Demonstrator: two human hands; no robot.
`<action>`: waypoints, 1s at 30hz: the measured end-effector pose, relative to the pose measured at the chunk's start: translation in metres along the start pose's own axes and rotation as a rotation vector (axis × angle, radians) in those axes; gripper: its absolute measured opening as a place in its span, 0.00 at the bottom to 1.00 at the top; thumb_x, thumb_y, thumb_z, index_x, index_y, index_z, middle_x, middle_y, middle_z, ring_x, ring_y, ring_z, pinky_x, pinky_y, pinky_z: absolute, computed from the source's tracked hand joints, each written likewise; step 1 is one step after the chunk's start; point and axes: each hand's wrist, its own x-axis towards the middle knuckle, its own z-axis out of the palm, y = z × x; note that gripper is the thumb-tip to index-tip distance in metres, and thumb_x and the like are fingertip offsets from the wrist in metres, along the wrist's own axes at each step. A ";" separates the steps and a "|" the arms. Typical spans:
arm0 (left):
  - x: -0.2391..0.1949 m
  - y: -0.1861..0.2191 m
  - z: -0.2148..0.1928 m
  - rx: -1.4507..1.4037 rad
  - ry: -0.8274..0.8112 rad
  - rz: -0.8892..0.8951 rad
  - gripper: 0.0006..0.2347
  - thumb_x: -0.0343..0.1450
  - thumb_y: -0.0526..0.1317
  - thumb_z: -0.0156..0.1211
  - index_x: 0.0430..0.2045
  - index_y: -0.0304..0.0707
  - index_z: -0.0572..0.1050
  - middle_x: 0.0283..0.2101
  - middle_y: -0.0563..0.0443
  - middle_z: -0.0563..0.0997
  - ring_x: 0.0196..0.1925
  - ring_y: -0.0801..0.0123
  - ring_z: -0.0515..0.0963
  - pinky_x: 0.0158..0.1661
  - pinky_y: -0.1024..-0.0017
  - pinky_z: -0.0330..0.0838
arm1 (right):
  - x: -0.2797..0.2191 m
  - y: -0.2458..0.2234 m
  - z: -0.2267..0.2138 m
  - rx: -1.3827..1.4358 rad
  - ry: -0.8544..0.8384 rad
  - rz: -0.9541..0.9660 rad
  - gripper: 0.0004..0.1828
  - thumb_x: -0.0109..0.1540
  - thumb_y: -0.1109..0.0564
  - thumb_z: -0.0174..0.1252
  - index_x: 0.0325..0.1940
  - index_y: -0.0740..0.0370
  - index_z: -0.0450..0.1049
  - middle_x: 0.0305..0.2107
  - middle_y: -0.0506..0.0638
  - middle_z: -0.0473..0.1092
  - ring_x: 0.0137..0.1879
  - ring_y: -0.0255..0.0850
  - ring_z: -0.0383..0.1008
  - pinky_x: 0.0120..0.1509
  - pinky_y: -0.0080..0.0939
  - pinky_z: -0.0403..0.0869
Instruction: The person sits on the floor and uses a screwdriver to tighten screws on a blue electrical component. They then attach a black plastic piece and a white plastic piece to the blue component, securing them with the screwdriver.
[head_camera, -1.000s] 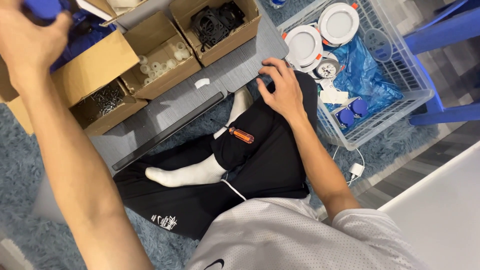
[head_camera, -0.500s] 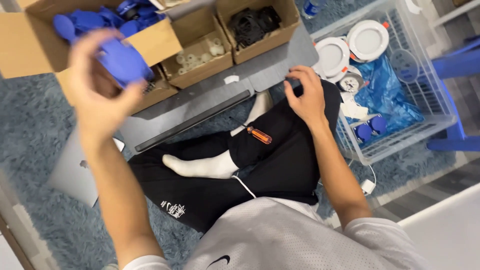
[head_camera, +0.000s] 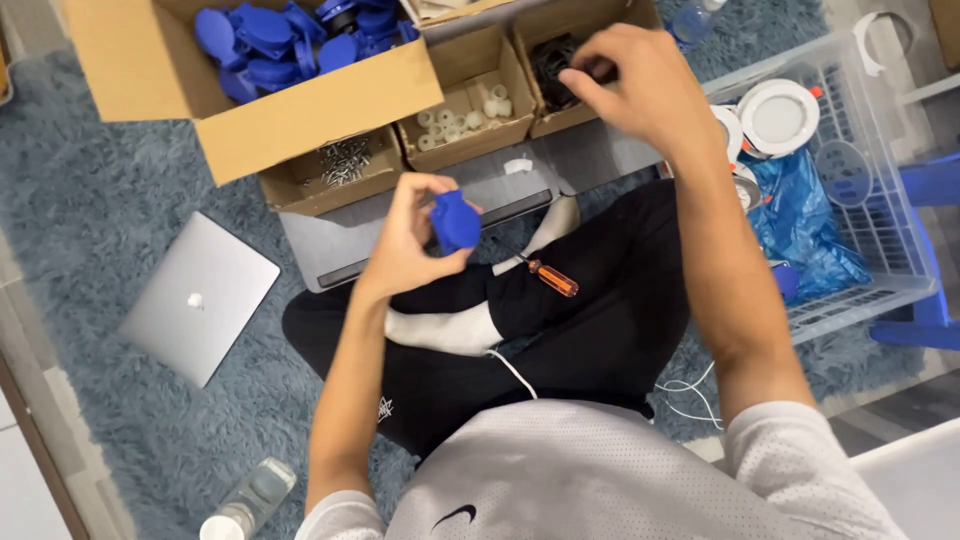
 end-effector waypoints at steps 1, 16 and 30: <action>0.002 -0.009 0.002 0.003 0.048 -0.002 0.28 0.67 0.28 0.75 0.57 0.43 0.62 0.64 0.41 0.66 0.66 0.61 0.71 0.63 0.65 0.73 | 0.015 0.009 0.008 -0.057 -0.144 0.036 0.10 0.75 0.54 0.68 0.48 0.64 0.84 0.37 0.54 0.80 0.42 0.49 0.80 0.49 0.51 0.74; 0.011 -0.032 0.006 0.515 0.231 -0.076 0.26 0.68 0.38 0.80 0.61 0.39 0.73 0.60 0.46 0.75 0.45 0.64 0.77 0.53 0.69 0.75 | 0.060 0.074 0.093 -0.529 -0.532 0.342 0.14 0.64 0.47 0.63 0.50 0.49 0.87 0.41 0.66 0.82 0.47 0.70 0.83 0.46 0.69 0.81; 0.004 -0.062 0.005 0.563 0.247 -0.175 0.31 0.70 0.49 0.79 0.68 0.39 0.73 0.66 0.49 0.75 0.43 0.67 0.79 0.54 0.68 0.79 | -0.021 0.002 0.009 -0.008 0.127 0.060 0.05 0.77 0.75 0.69 0.54 0.73 0.83 0.43 0.60 0.75 0.43 0.47 0.74 0.53 0.46 0.72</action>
